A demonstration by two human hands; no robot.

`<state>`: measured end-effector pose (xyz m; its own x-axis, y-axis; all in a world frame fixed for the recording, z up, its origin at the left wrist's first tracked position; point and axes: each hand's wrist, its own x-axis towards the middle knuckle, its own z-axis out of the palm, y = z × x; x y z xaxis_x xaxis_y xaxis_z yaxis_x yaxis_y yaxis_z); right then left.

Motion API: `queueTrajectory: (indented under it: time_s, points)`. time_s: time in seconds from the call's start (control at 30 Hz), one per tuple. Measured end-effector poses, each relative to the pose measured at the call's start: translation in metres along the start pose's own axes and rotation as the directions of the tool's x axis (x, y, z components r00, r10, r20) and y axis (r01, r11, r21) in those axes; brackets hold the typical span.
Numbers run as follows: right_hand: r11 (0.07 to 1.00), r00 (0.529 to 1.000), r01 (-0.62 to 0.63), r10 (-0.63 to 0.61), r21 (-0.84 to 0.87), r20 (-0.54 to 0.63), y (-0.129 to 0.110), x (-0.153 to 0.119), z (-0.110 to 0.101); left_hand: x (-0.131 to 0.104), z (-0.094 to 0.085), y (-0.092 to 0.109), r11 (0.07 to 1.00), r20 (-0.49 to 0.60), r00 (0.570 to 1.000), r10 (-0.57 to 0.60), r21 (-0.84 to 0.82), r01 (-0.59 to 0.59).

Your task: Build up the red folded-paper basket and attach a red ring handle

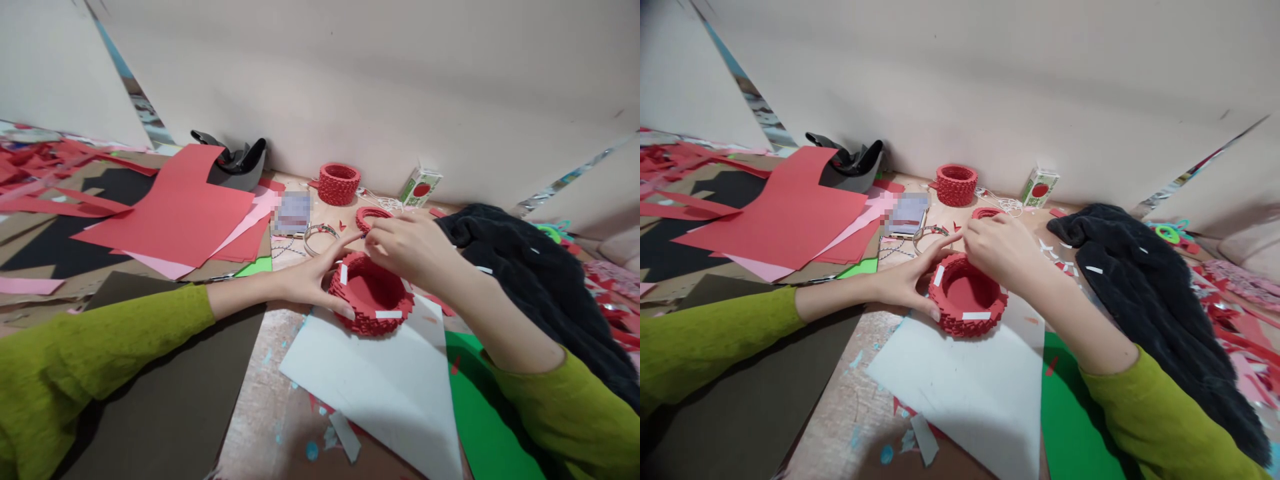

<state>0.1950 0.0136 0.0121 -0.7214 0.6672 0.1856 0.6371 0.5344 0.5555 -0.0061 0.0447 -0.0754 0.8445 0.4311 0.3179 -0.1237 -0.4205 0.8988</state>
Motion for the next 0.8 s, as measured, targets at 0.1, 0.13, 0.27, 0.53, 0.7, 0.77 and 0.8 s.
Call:
queueTrajectory:
  time_s: [0.1,0.13,0.27,0.53,0.7,0.77,0.8]
  points:
    - [0.949,0.949,-0.317,0.317,0.009,0.006,0.023,-0.009,-0.004,0.000,0.000,-0.002,1.000,-0.012,1.000,0.000,-0.014,0.000]
    - [0.894,0.894,-0.449,0.449,0.007,-0.013,0.032,-0.013,-0.005,0.000,0.000,-0.003,1.000,-0.018,1.000,0.000,-0.022,-0.001]
    - [0.680,0.678,-0.733,0.733,-0.028,0.051,0.065,-0.033,-0.010,-0.001,-0.005,-0.002,0.998,-0.021,0.999,-0.032,-0.050,0.031]
    - [0.476,0.462,-0.875,0.875,-0.087,0.143,0.084,-0.045,-0.002,-0.002,-0.013,0.007,0.984,-0.174,0.984,-0.043,0.166,0.072]
    - [0.495,0.487,-0.868,0.865,-0.046,0.118,0.087,-0.047,0.006,0.001,-0.018,0.000,0.992,0.075,0.996,-0.040,-0.113,0.049]
    - [0.458,0.444,-0.886,0.884,-0.074,0.148,0.087,-0.047,0.006,0.000,-0.020,0.001,0.984,0.139,0.987,-0.084,-0.145,0.104]
    - [0.439,0.422,-0.894,0.892,-0.092,0.163,0.087,-0.047,0.006,-0.001,-0.021,0.002,0.982,0.156,0.982,-0.103,-0.139,0.125]
